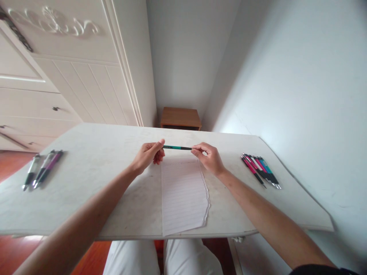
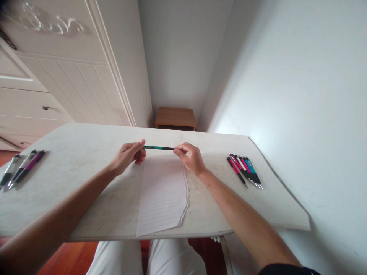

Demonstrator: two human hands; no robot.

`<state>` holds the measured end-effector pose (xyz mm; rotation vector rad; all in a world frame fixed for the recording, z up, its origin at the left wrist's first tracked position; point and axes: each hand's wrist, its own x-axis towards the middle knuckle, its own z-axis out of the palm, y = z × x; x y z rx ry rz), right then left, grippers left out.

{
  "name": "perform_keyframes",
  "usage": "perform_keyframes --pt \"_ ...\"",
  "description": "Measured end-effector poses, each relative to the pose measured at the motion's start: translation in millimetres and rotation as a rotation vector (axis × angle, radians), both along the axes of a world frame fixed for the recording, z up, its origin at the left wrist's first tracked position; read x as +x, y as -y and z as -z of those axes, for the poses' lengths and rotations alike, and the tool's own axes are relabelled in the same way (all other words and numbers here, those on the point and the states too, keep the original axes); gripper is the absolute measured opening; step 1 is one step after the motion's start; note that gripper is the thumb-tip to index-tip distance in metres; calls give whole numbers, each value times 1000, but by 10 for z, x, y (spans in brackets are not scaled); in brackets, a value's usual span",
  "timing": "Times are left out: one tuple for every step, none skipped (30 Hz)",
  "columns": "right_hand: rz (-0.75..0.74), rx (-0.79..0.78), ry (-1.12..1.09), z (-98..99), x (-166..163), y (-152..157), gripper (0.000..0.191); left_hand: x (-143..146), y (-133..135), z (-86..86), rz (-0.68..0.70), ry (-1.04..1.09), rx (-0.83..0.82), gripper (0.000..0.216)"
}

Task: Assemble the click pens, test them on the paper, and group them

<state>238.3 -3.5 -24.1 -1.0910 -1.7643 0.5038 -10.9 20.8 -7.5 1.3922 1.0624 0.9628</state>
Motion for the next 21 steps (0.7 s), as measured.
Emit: perform_keyframes --pt "0 -2 4 3 -1 1 27 6 4 2 2 11 0 59" --pt "0 -2 6 6 -2 1 28 13 9 1 4 31 6 58" --pt "1 -2 7 11 -2 1 28 19 14 -3 5 59 12 55" --pt "4 -2 7 15 -1 0 28 24 20 -9 7 95 12 52" --pt "6 -3 6 19 -1 0 27 27 24 -16 11 134 3 49" --pt "8 -4 6 21 0 -1 27 28 27 -24 19 174 -13 48" --pt "11 -4 6 22 2 -2 27 25 27 -32 32 210 -32 48" --pt "14 -4 6 23 4 -3 26 20 26 -39 51 241 -48 48" --pt "18 -3 7 22 6 -5 25 13 22 -44 70 262 -57 48" --pt "23 -1 7 20 9 -7 25 5 18 -47 88 274 -58 48" --pt "29 1 5 19 12 -10 24 -3 12 -49 103 277 -55 48" --pt "34 2 2 17 15 -11 24 -10 7 -49 113 272 -50 49" --pt "36 3 -1 16 17 -13 24 -16 2 -47 114 261 -43 48" --pt "37 2 -3 14 19 -14 23 -21 -2 -44 108 242 -35 46" --pt "36 1 -3 13 20 -13 23 -24 -6 -40 99 213 -26 44" --pt "34 0 -1 11 21 -12 23 -25 -9 -34 88 180 -18 42" --pt "31 0 1 9 20 -10 23 -26 -12 -27 74 146 -11 43" --pt "28 0 4 6 18 -7 23 -25 -15 -20 57 112 -6 45" --pt "24 0 5 2 15 -3 23 -23 -17 -12 36 81 -6 48" --pt "20 1 6 -2 12 1 24 -20 -20 -5 13 56 -10 51" --pt "16 2 7 -7 8 5 24 -16 -23 2 -12 36 -17 54"
